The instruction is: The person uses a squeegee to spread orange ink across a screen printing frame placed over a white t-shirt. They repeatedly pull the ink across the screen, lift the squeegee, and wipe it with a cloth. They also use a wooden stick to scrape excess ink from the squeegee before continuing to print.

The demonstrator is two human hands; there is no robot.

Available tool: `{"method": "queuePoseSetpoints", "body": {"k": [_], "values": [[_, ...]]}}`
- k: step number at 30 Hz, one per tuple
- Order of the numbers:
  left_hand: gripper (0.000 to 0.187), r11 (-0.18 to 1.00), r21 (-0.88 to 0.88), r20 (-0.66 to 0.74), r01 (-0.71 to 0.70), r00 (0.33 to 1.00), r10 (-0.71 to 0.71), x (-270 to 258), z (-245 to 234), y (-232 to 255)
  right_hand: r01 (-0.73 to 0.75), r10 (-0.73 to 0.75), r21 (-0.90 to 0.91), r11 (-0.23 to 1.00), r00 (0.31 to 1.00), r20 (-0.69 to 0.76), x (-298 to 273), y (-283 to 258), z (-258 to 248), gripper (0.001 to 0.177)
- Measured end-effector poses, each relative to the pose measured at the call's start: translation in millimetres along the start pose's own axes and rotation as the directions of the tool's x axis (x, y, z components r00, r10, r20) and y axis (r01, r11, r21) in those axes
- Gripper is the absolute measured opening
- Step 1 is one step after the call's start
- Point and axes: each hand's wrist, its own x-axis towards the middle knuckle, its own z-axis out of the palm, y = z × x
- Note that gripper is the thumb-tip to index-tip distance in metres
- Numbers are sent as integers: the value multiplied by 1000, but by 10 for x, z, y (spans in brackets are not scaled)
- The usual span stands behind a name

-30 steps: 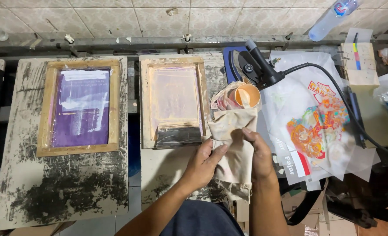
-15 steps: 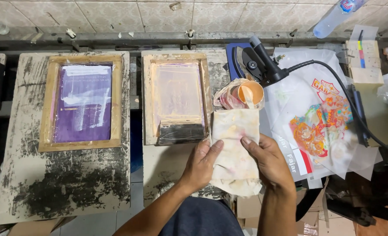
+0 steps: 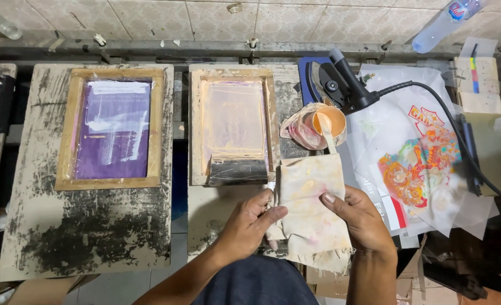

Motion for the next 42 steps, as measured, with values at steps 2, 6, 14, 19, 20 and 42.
{"method": "queuePoseSetpoints", "body": {"k": [2,6,14,19,20,42], "values": [[33,967,-218,29,-128,990,138,5,-2,-47,5,-6,27,1000,999,38,4,15,18,33],[50,937,-344,72,54,997,-31,42,-89,-252,18,-18,24,1000,1000,0,67,73,-56,35],[48,725,-681,216,103,974,65,123,-214,-350,148,-181,172,974,964,196,222,246,-270,29],[31,877,-479,176,-40,974,140,131,-162,38,138,-162,103,985,947,278,179,211,50,32],[28,903,-410,122,-131,973,196,160,-154,170,163,-168,42,986,930,328,165,168,106,33],[14,831,-538,-80,-142,990,118,210,-189,-366,51,-152,323,945,943,295,583,747,-448,9]]}}
